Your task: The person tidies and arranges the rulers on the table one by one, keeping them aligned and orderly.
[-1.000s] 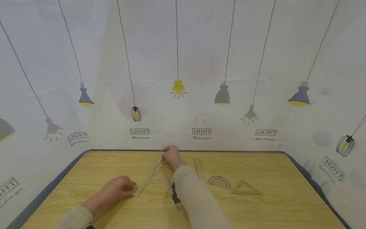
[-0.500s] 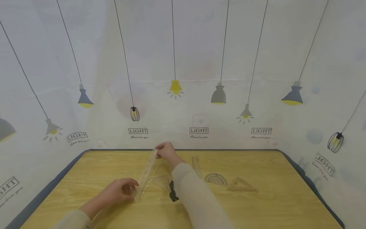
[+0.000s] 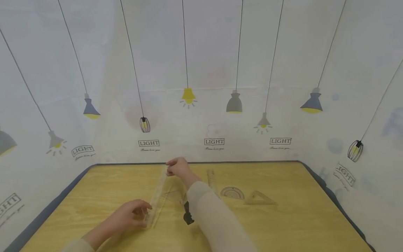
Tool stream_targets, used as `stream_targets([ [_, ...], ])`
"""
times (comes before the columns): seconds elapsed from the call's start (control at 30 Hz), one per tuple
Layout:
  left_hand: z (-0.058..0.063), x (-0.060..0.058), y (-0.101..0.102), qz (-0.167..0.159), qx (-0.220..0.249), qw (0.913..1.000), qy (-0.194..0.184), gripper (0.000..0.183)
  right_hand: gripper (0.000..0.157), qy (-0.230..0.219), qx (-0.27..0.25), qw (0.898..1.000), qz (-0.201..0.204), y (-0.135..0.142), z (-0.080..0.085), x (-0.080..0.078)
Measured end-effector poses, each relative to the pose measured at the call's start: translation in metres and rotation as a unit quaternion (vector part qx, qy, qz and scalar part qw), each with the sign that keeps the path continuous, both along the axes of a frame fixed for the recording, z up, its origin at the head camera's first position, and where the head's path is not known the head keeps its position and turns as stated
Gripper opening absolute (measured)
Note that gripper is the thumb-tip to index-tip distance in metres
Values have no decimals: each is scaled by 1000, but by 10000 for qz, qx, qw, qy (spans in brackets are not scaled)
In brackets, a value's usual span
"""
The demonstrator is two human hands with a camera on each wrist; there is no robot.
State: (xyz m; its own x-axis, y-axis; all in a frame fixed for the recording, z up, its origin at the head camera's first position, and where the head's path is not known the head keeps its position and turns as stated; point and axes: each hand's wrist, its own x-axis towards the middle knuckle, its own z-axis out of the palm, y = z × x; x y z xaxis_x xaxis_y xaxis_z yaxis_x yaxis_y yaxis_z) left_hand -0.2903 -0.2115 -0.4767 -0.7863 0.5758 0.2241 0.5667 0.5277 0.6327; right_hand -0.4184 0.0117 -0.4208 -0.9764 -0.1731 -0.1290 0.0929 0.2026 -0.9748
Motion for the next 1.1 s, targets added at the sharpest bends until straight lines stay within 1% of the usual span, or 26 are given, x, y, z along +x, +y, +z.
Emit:
stream_targets([
  [0.1,2,5,-2,-84,137,9999,-16,47,26,105,-177,9998,57,-2,0,5],
  [0.17,3,9,-4,-134,151,9998,45,46,26,170,-306,9994,76,-4,-1,8],
  [0.3,2,18,-9,-104,18,9996,258,44,26,232,-417,9988,82,-9,-1,18],
  [0.37,2,24,-11,-79,-5,9995,303,43,27,208,-529,9983,88,-11,-3,23],
  [0.5,3,36,-14,24,-30,9999,105,42,26,167,-606,9979,123,-16,-7,30],
  [0.6,4,43,-16,189,-282,9994,-81,42,25,173,-620,9978,155,-20,-11,34],
  [0.67,5,47,-18,236,-499,9984,-88,43,24,195,-616,9978,170,-23,-13,38],
  [0.73,5,50,-20,191,-654,9976,-100,42,23,207,-588,9979,178,-26,-15,41],
  [0.83,4,52,-23,22,-826,9966,9,42,22,231,-533,9981,208,-29,-18,47],
  [1.0,7,54,-30,-52,-1257,9915,-328,46,22,243,-551,9977,318,-36,-21,54],
  [1.03,8,56,-33,-8,-1320,9905,-398,45,22,261,-564,9975,335,-39,-23,55],
  [1.1,7,58,-40,-25,-1378,9899,-323,42,21,285,-569,9973,356,-45,-25,58],
])
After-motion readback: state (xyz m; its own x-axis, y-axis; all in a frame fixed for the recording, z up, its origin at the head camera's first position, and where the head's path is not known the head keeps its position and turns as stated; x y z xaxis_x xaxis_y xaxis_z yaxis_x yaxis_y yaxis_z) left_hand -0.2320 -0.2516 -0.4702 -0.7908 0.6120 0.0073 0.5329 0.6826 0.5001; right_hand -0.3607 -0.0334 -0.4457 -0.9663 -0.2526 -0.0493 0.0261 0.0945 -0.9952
